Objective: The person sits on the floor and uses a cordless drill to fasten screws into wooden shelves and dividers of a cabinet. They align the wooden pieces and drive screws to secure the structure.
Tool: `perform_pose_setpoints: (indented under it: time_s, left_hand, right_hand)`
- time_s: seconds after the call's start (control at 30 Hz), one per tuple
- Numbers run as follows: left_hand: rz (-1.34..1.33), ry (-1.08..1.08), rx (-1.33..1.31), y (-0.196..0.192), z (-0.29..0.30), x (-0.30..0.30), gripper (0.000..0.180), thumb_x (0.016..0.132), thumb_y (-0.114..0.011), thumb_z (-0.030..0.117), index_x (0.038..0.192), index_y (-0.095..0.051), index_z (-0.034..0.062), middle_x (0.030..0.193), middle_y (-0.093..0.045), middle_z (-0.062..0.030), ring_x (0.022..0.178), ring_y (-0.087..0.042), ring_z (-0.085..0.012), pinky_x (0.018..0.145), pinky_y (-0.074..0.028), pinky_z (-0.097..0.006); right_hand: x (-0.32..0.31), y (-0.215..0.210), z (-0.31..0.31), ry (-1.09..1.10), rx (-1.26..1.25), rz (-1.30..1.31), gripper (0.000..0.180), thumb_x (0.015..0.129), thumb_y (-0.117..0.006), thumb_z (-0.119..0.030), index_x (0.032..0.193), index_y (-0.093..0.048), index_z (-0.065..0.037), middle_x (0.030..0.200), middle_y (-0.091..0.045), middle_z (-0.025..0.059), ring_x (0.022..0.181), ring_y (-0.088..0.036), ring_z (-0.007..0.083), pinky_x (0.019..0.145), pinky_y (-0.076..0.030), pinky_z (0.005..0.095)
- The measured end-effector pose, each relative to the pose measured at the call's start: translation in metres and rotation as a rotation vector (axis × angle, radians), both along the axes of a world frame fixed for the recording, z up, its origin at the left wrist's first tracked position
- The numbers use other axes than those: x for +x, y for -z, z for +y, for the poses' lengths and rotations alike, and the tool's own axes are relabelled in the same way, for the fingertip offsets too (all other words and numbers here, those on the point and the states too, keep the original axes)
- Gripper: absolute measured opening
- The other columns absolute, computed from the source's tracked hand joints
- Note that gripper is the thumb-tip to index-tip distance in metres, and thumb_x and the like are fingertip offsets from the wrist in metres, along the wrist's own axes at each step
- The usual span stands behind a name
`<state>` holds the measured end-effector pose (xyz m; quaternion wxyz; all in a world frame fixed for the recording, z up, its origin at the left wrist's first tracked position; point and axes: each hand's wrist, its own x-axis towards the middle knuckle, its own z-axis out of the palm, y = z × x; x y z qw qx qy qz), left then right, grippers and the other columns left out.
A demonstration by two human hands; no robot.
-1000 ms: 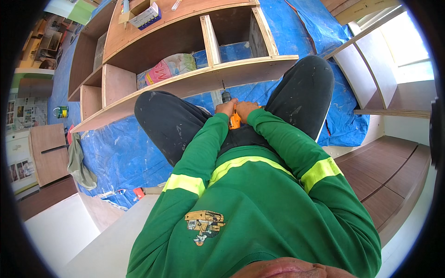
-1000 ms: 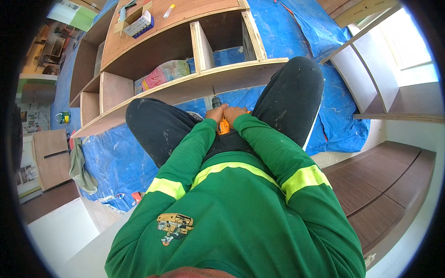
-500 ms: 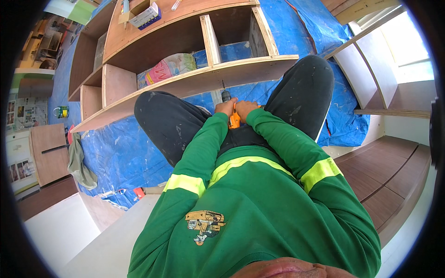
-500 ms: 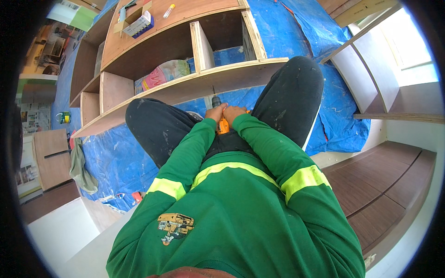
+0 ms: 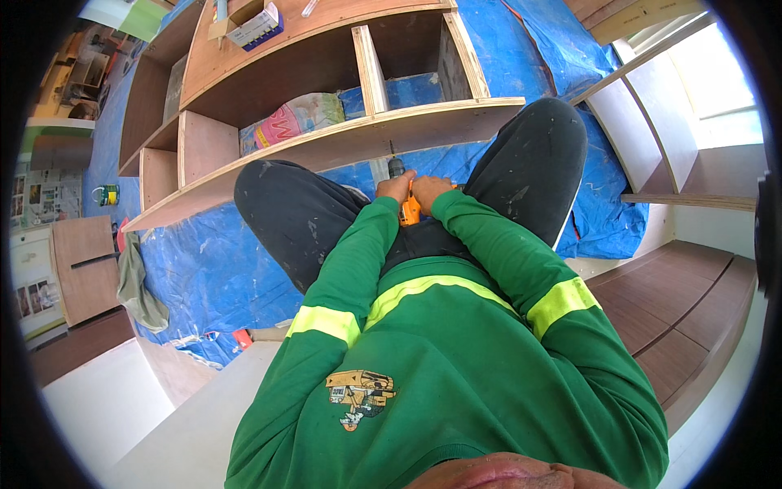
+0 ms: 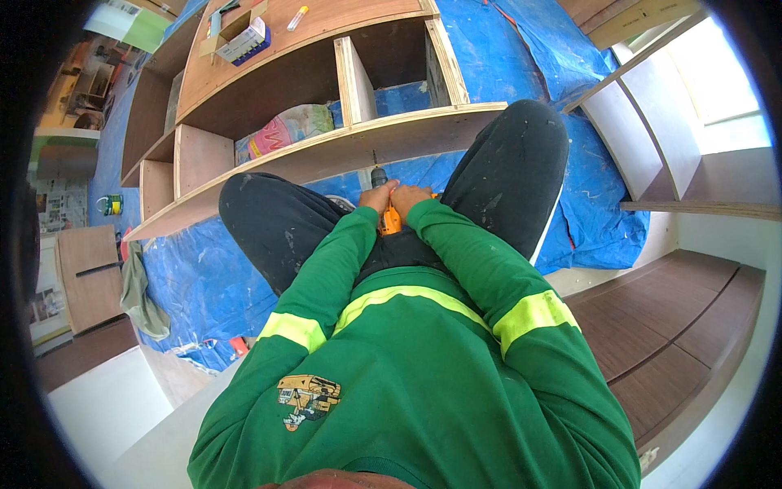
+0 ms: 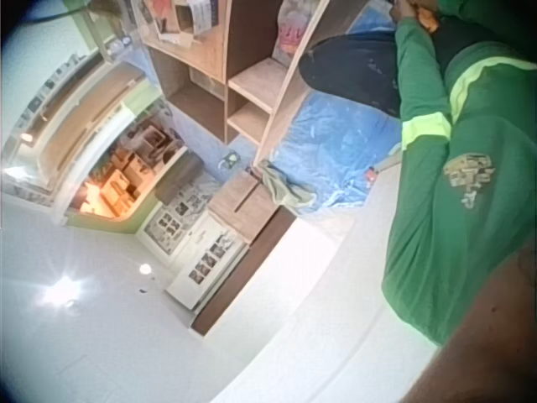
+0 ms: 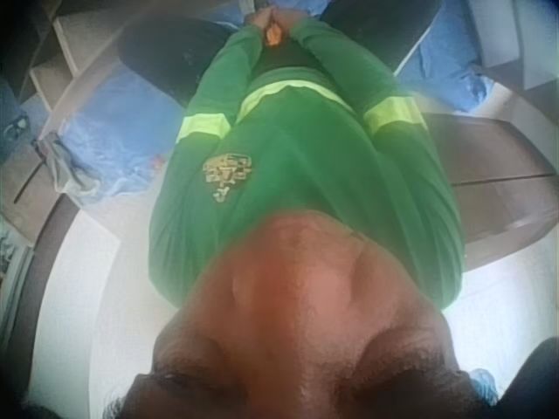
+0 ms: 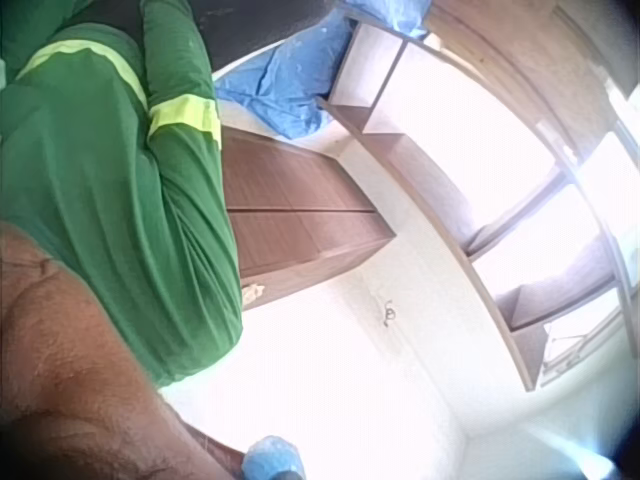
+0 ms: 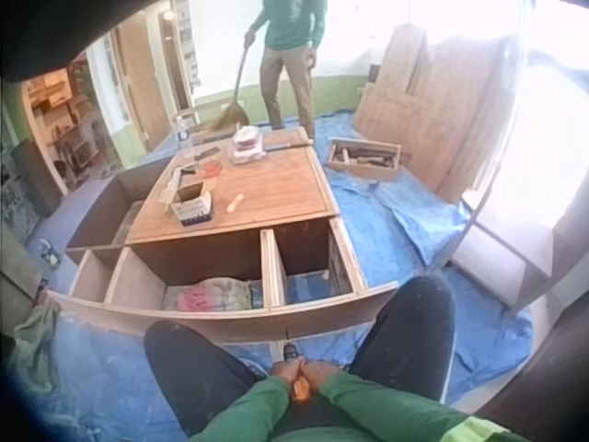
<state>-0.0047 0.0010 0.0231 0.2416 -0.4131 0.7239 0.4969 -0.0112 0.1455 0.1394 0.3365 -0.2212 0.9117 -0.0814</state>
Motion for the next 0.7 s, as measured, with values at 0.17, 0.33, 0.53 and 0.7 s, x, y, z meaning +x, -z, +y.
perform_pose_setpoints:
  time_s: [0.17, 0.33, 0.53, 0.7]
  left_hand:
    - [0.006, 0.013, 0.022, -0.02, 0.006, -0.001, 0.084, 0.073, -0.082, 0.062, 0.116, -0.076, -0.01, 0.128, -0.072, -0.0292, 0.12, -0.07, -0.0394, 0.103, -0.052, -0.041]
    - [0.011, 0.016, 0.021, -0.008, 0.001, -0.001, 0.086, 0.073, -0.082, 0.062, 0.118, -0.075, -0.0102, 0.129, -0.072, -0.0288, 0.121, -0.069, -0.0392, 0.103, -0.052, -0.042]
    - [0.071, -0.036, -0.027, 0.008, 0.002, -0.002, 0.074, 0.075, -0.087, 0.052, 0.109, -0.075, -0.0123, 0.108, -0.077, -0.02, 0.093, -0.073, -0.0284, 0.084, -0.055, -0.041]
    - [0.049, -0.037, -0.006, 0.012, 0.0, -0.004, 0.08, 0.074, -0.086, 0.055, 0.116, -0.074, -0.0119, 0.121, -0.074, -0.0234, 0.107, -0.071, -0.0319, 0.094, -0.054, -0.041]
  right_hand:
    - [-0.004, -0.004, 0.002, 0.011, 0.025, -0.044, 0.037, 0.087, -0.074, -0.007, 0.124, -0.072, -0.003, 0.124, -0.075, 0.0202, 0.12, -0.072, 0.0391, 0.1, -0.054, 0.0578]
    - [-0.004, -0.004, -0.002, 0.013, 0.039, -0.05, 0.037, 0.088, -0.073, -0.006, 0.124, -0.072, -0.004, 0.126, -0.074, 0.0199, 0.121, -0.071, 0.0389, 0.101, -0.053, 0.059]
    - [-0.006, -0.004, -0.003, 0.014, 0.044, -0.058, 0.037, 0.088, -0.073, -0.006, 0.125, -0.071, -0.004, 0.127, -0.074, 0.02, 0.122, -0.071, 0.0393, 0.101, -0.053, 0.0592]
    - [-0.006, -0.006, -0.003, -0.002, 0.031, -0.05, 0.038, 0.088, -0.073, -0.006, 0.125, -0.071, -0.003, 0.126, -0.074, 0.0204, 0.121, -0.071, 0.0394, 0.101, -0.053, 0.0593]
